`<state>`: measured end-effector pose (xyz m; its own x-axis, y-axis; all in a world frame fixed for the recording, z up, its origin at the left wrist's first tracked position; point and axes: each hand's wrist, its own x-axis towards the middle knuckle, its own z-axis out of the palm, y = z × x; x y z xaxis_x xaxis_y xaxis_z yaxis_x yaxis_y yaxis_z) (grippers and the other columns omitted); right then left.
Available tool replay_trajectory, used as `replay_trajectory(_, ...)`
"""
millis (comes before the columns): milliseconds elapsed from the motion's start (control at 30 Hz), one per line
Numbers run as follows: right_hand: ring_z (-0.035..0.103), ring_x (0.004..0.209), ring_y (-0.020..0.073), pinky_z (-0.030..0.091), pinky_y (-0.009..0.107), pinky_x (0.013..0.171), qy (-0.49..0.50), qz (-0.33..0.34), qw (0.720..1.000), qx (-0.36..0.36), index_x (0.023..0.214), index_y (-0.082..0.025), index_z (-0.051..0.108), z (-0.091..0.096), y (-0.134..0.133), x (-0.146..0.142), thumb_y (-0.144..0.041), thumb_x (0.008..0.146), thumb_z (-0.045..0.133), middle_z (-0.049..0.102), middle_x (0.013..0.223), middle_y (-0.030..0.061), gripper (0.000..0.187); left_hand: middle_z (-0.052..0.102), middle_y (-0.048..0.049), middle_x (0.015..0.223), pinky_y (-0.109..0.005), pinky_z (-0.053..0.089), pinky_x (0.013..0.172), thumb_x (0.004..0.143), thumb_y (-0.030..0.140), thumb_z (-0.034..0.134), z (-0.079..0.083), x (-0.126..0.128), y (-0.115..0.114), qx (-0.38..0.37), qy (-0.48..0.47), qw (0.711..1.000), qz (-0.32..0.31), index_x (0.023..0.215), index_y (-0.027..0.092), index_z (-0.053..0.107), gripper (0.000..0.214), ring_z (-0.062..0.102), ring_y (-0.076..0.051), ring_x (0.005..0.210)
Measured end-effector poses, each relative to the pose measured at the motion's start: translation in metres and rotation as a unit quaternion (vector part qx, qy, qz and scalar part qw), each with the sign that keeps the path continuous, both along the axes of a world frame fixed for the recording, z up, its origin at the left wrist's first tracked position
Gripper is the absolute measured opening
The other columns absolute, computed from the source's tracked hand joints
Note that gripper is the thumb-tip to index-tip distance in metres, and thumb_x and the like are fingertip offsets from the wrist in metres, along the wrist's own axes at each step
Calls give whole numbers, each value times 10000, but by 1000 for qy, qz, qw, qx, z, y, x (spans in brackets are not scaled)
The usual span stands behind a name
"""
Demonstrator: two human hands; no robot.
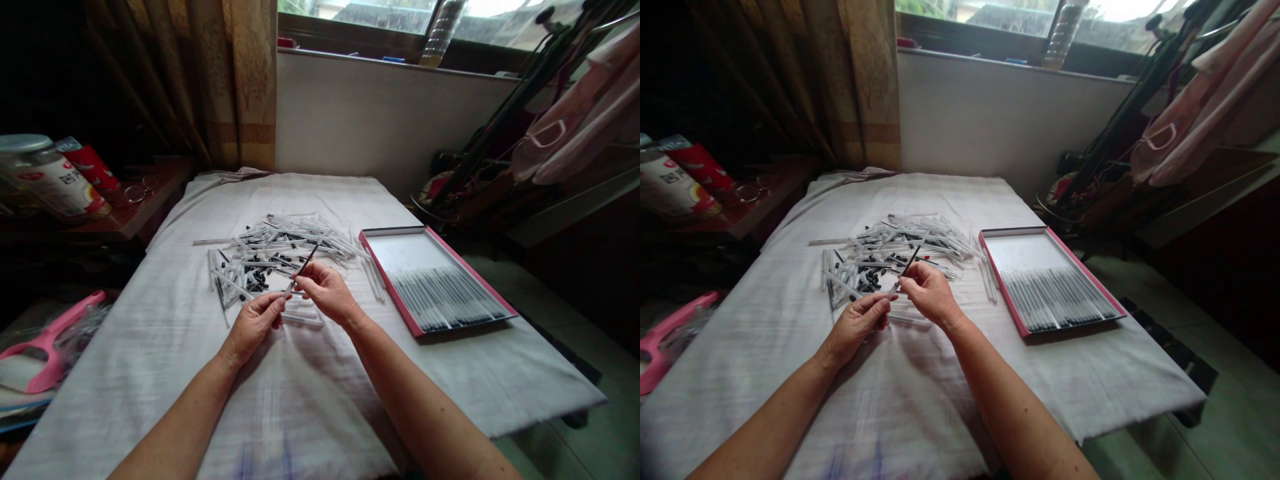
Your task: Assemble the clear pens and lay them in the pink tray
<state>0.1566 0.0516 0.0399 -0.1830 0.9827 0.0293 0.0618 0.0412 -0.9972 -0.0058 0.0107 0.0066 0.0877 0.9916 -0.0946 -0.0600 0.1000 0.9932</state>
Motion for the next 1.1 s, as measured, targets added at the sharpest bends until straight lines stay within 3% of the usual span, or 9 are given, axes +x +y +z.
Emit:
replay_trajectory(133,623,691,126,473,207,549,-93,72,993,32,814,-160,647,17,-1,1,-220,750,546,657,755,9,134,644,-12,649,-227,430,548,694,520,741,3,-1,-1,12,0,1000,13,884,174,761,395,543,-110,549)
replay_trajectory(267,658,748,125,481,198,556,-89,110,990,21,1018,-155,656,33,2,5,-191,785,496,707,948,52,285,676,-24,731,-240,477,619,692,552,741,5,-6,1,30,-42,998,38,928,178,761,442,580,-119,612)
replay_trajectory(400,658,722,109,494,191,564,-98,45,994,27,1020,-165,671,30,19,22,-204,795,488,721,977,54,292,684,-33,743,-268,510,690,689,548,754,2,-12,4,46,-86,993,69,969,175,753,467,612,-140,673)
replay_trajectory(533,668,729,132,531,243,644,-182,-73,980,45,998,-152,690,13,44,47,-201,820,468,733,935,62,289,678,-31,758,-252,504,666,684,530,766,3,-15,5,57,-103,990,82,961,176,753,449,607,-130,667)
replay_trajectory(633,678,794,162,529,284,751,-313,-109,941,65,989,-173,720,2,59,59,-184,828,495,746,914,54,277,650,-16,724,-227,463,560,679,553,756,4,-15,6,49,-86,991,87,967,167,747,483,560,-103,575)
replay_trajectory(800,666,950,179,483,271,860,-511,-39,852,109,1028,-252,746,-7,69,51,-210,857,531,737,1037,32,278,632,-7,711,-197,368,439,642,598,753,4,-14,8,2,-44,994,95,898,144,731,521,507,-69,471)
replay_trajectory(933,658,985,186,476,253,830,-573,6,807,140,1078,-296,733,-11,74,33,-252,886,499,708,1116,33,306,621,0,694,-188,360,430,605,627,757,3,-15,11,-19,-35,993,112,800,133,711,533,508,-63,461)
replay_trajectory(1100,662,977,217,487,286,802,-625,44,766,143,1092,-292,727,-8,78,15,-313,910,453,686,1153,61,329,640,-11,715,-190,364,432,612,637,745,1,-15,11,-19,-28,992,121,851,136,714,556,508,-68,472)
